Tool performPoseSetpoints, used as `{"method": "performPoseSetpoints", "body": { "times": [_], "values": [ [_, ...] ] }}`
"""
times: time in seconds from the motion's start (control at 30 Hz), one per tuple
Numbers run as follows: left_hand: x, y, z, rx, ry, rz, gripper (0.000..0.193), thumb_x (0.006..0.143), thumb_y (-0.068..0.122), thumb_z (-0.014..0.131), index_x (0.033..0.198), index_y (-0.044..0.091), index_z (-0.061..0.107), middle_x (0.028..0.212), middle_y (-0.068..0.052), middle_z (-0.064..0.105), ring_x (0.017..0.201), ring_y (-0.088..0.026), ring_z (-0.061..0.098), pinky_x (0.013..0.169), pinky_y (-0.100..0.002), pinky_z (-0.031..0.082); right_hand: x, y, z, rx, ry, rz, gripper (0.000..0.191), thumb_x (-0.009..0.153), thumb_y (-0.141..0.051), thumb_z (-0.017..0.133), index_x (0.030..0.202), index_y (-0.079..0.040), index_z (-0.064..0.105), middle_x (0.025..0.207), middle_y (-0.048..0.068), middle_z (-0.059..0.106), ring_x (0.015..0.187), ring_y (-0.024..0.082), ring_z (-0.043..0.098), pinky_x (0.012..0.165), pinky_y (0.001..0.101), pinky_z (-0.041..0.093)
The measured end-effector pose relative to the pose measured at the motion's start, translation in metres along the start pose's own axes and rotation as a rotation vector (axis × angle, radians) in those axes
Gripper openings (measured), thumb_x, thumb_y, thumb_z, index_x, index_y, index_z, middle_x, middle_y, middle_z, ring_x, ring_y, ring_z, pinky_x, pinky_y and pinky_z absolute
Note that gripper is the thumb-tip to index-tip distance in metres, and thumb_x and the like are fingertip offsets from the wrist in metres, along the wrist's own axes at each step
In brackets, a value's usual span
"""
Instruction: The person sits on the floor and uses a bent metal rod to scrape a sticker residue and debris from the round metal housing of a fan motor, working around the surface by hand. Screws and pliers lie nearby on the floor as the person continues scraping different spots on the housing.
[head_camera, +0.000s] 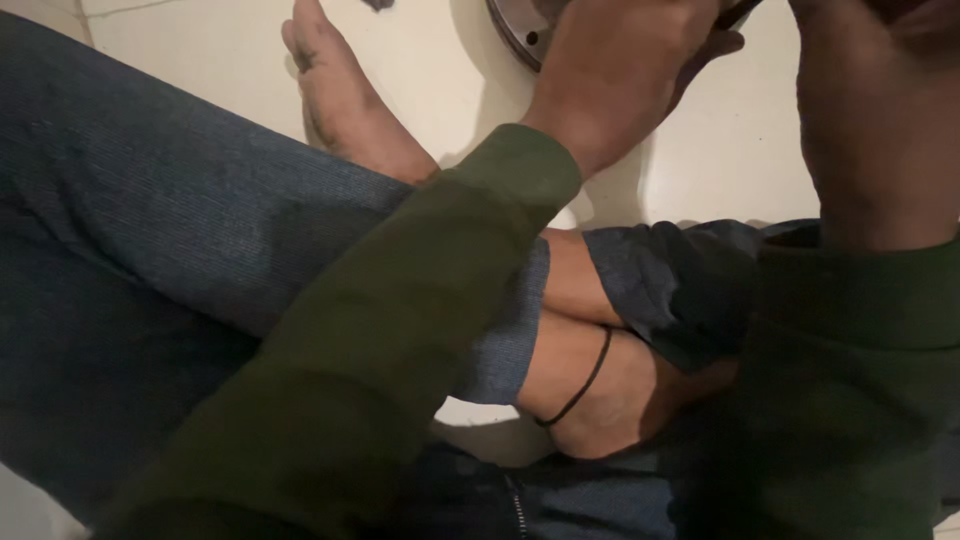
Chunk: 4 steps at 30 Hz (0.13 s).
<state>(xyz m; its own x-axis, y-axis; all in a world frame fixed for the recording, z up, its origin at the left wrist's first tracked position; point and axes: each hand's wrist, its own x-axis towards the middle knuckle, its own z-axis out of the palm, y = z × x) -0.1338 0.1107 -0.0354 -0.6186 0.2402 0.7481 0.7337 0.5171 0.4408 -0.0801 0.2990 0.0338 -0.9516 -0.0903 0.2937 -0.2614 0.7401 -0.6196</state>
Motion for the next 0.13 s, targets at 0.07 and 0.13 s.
{"method": "performPoseSetpoints", "body": {
  "times": [0.07,0.13],
  "values": [
    [0.0007,0.0025,-0.0004,0.038,0.001,-0.007,0.026,0.092,0.025,0.078,0.105,0.006,0.067,0.090,-0.011,0.071,0.080,-0.031,0.069,0.073,-0.044,0.054,-0.0008,-0.0007,0.0010,-0.021,0.004,0.059,0.022,0.117,-0.019,0.060,0.108,-0.002,0.072,0.087,0.006,0.069,0.071,0.014,0.060,0.063,0.0265,0.040],
    [0.0014,0.0048,-0.0011,0.072,0.003,-0.017,0.025,0.093,0.026,0.077,0.106,0.007,0.068,0.091,-0.012,0.071,0.081,-0.032,0.070,0.074,-0.045,0.055,0.0009,-0.0015,0.0027,-0.003,-0.002,0.022,0.022,0.119,-0.019,0.059,0.110,-0.004,0.072,0.090,0.005,0.071,0.076,0.015,0.065,0.066,0.0269,0.043]
  ]
}}
